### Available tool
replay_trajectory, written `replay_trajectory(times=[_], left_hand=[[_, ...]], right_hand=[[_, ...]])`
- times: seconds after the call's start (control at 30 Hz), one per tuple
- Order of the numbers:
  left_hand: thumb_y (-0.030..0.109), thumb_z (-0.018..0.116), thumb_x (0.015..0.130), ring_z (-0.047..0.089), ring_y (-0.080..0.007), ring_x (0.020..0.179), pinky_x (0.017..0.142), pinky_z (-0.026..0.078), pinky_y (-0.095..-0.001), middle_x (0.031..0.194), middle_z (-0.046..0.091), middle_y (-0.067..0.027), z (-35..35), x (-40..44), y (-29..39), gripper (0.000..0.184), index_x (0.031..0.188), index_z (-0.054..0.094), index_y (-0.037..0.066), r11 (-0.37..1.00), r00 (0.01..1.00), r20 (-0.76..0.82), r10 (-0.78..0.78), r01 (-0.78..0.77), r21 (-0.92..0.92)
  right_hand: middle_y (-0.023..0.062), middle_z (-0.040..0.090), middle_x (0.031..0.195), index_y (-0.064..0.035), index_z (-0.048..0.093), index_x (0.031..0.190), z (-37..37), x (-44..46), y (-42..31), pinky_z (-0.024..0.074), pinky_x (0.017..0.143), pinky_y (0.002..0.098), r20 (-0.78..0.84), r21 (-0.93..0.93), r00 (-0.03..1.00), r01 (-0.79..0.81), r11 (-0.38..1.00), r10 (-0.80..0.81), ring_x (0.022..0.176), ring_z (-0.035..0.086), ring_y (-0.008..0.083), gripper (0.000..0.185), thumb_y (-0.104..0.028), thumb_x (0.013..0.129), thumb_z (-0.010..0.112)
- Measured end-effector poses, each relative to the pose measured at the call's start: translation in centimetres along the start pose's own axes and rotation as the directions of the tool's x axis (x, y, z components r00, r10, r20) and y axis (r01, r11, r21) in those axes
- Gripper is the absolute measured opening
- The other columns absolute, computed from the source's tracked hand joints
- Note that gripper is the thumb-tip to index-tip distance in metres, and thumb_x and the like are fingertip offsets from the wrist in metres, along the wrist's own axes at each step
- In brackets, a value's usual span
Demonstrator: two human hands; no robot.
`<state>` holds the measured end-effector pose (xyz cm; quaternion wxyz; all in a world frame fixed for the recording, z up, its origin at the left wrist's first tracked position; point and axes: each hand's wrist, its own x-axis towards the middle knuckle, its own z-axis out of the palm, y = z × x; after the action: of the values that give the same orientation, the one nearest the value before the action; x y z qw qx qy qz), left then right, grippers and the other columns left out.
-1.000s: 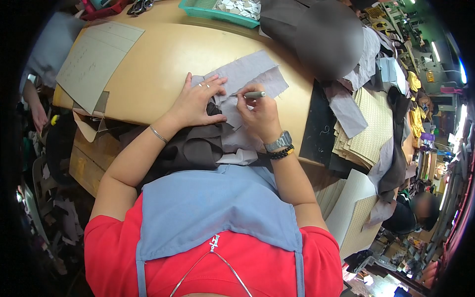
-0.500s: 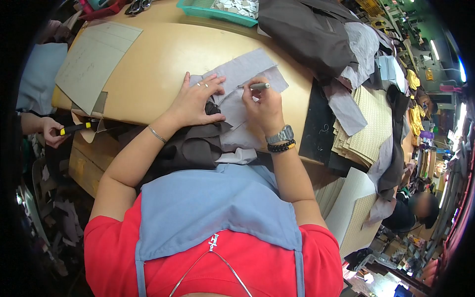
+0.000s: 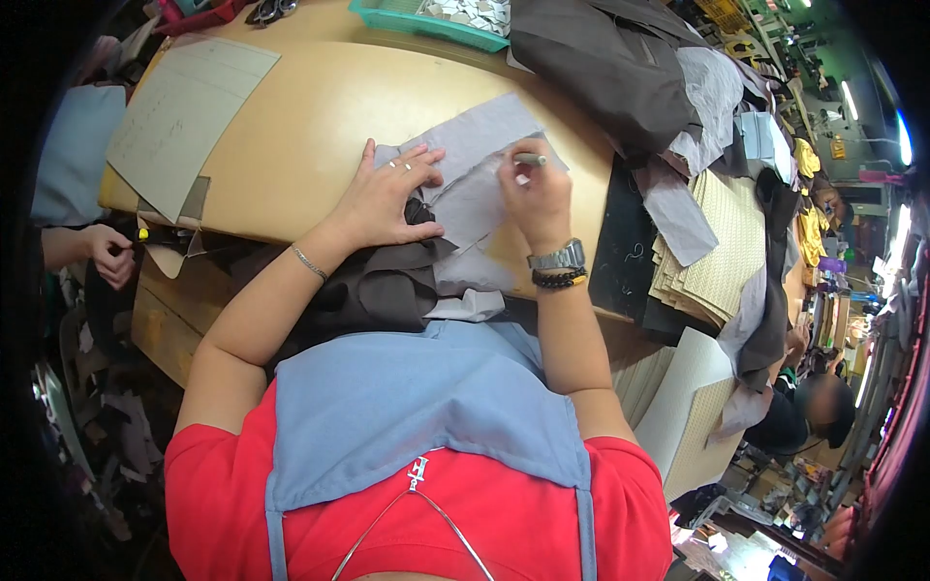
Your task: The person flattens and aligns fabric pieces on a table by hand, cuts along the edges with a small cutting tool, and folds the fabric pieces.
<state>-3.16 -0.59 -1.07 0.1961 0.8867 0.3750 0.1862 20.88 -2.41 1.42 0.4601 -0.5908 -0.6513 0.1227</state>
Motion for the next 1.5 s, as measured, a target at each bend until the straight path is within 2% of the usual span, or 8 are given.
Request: replay_trajectory(times=[0.07,0.17,0.33,0.43,0.57,0.87,1.17,1.5], left_hand=[[0.052,0.077,0.073,0.037,-0.0242,0.143,0.111,0.011,-0.0751,0.152,0.044,-0.0023,0.0,0.0,0.0,0.057,0.114,0.057,0.019,1.000,1.000,0.010,0.000,0.000,0.001],[0.051,0.076,0.075,0.037,-0.0241,0.143,0.110,0.012,-0.0760,0.153,0.042,-0.0022,-0.2,0.0,0.1,0.058,0.119,0.056,0.020,1.000,1.000,0.013,0.006,-0.006,0.009],[0.049,0.075,0.078,0.038,-0.0247,0.143,0.109,0.013,-0.0767,0.156,0.038,-0.0013,-0.1,-0.1,0.2,0.058,0.126,0.054,0.024,0.993,0.994,-0.027,0.105,-0.104,0.052],[0.049,0.075,0.078,0.038,-0.0251,0.142,0.109,0.015,-0.0766,0.155,0.038,-0.0009,-0.1,-0.2,0.2,0.059,0.127,0.054,0.024,0.991,0.993,-0.024,0.115,-0.113,0.073],[0.048,0.076,0.077,0.039,-0.0250,0.142,0.109,0.015,-0.0761,0.155,0.040,-0.0009,0.1,-0.2,0.1,0.060,0.127,0.054,0.024,0.993,0.994,-0.026,0.105,-0.103,0.057],[0.046,0.077,0.076,0.040,-0.0242,0.141,0.110,0.013,-0.0756,0.150,0.046,-0.0008,0.1,-0.2,0.2,0.055,0.122,0.056,0.023,0.997,0.997,-0.009,0.078,-0.078,0.022],[0.050,0.073,0.079,0.039,-0.0240,0.142,0.109,0.015,-0.0759,0.149,0.046,-0.0021,-0.1,-0.1,0.4,0.051,0.120,0.058,0.022,0.994,0.996,0.003,0.085,-0.085,0.072],[0.051,0.071,0.081,0.038,-0.0258,0.142,0.109,0.016,-0.0758,0.148,0.047,-0.0040,0.0,0.0,0.3,0.050,0.119,0.060,0.021,0.987,0.993,0.007,0.118,-0.118,0.113]], right_hand=[[0.0046,0.066,0.076,-0.0046,0.059,0.095,-1.9,1.1,2.4,0.0530,0.058,0.0251,-0.063,-0.141,0.996,0.050,0.989,-0.060,0.065,0.065,0.0092,0.013,-0.005,0.088,0.070],[0.0034,0.067,0.080,-0.0029,0.057,0.096,-4.3,2.1,2.5,0.0513,0.057,0.0210,-0.170,0.044,0.985,0.023,0.999,-0.015,0.069,0.062,0.0054,0.012,-0.002,0.090,0.067],[0.0028,0.067,0.083,-0.0035,0.058,0.098,-2.6,0.2,-0.4,0.0512,0.058,0.0194,-0.047,0.336,0.995,-0.065,0.940,0.086,0.072,0.063,0.0058,0.016,-0.002,0.088,0.070],[0.0025,0.066,0.085,-0.0017,0.060,0.096,-1.0,-1.3,-1.2,0.0536,0.063,0.0219,0.085,0.281,0.990,-0.135,0.950,0.116,0.072,0.063,0.0059,0.015,-0.001,0.086,0.071],[0.0023,0.065,0.086,-0.0010,0.061,0.097,0.2,-2.3,-1.6,0.0552,0.066,0.0231,0.139,0.327,0.986,-0.132,0.936,0.091,0.073,0.062,0.0059,0.015,-0.001,0.087,0.071],[0.0020,0.064,0.090,-0.0006,0.061,0.097,0.7,-2.2,-2.0,0.0566,0.067,0.0242,0.181,0.313,0.980,-0.133,0.940,0.078,0.074,0.062,0.0063,0.014,-0.002,0.087,0.070],[0.0071,0.066,0.081,-0.0013,0.059,0.094,0.4,-1.9,-2.6,0.0567,0.064,0.0265,0.197,0.179,0.980,-0.042,0.983,0.006,0.069,0.066,0.0104,0.015,-0.003,0.086,0.072],[0.0076,0.068,0.081,-0.0014,0.058,0.098,0.4,-1.7,-1.5,0.0563,0.064,0.0277,0.177,0.168,0.984,-0.010,0.986,-0.020,0.068,0.069,0.0148,0.017,-0.003,0.086,0.070]])
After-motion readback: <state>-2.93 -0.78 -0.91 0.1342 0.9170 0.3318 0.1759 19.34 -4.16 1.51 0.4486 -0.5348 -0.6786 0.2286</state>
